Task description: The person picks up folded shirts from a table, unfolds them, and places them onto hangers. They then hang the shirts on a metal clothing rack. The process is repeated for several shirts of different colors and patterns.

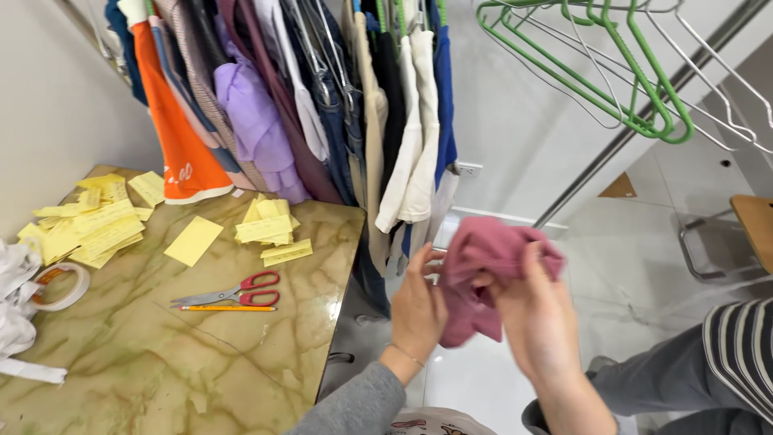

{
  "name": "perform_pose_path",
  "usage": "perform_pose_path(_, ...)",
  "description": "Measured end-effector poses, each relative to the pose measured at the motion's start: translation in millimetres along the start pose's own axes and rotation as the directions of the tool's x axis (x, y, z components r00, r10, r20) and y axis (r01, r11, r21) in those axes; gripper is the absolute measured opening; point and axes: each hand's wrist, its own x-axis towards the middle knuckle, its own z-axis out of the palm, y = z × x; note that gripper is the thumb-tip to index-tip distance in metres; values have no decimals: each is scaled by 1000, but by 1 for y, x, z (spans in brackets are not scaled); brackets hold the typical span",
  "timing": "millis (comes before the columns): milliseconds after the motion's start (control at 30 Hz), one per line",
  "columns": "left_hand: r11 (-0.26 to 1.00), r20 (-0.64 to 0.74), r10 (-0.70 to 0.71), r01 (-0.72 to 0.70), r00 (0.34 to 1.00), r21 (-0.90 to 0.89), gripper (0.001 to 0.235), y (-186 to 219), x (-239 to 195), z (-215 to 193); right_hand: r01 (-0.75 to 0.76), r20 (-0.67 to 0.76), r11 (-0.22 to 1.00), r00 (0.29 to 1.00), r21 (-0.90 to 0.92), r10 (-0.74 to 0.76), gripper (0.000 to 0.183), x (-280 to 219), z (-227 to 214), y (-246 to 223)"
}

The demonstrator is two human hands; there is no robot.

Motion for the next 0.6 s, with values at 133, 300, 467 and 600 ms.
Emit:
perform_pose_path(133, 993, -39, 87, -83, 995, 90, 60, 12, 3, -24, 81, 24, 996, 997, -31, -80, 37, -2, 12, -25)
perform_pose_path(300, 992, 15, 89, -90, 996, 86, 60, 18, 8, -13, -6, 182, 1000, 983, -23, 10, 51, -16, 26, -21)
perform_pose_path(467, 991, -12, 51, -49, 999, 127, 12, -2, 22, -38, 10, 213, 1000, 977, 0, -10, 50, -4, 19, -24)
perform_pose_path(600, 998, -5, -27, 27, 1000, 58, 30, -3, 34, -71, -22, 10, 1000, 1000, -17, 22, 44, 27, -18, -12)
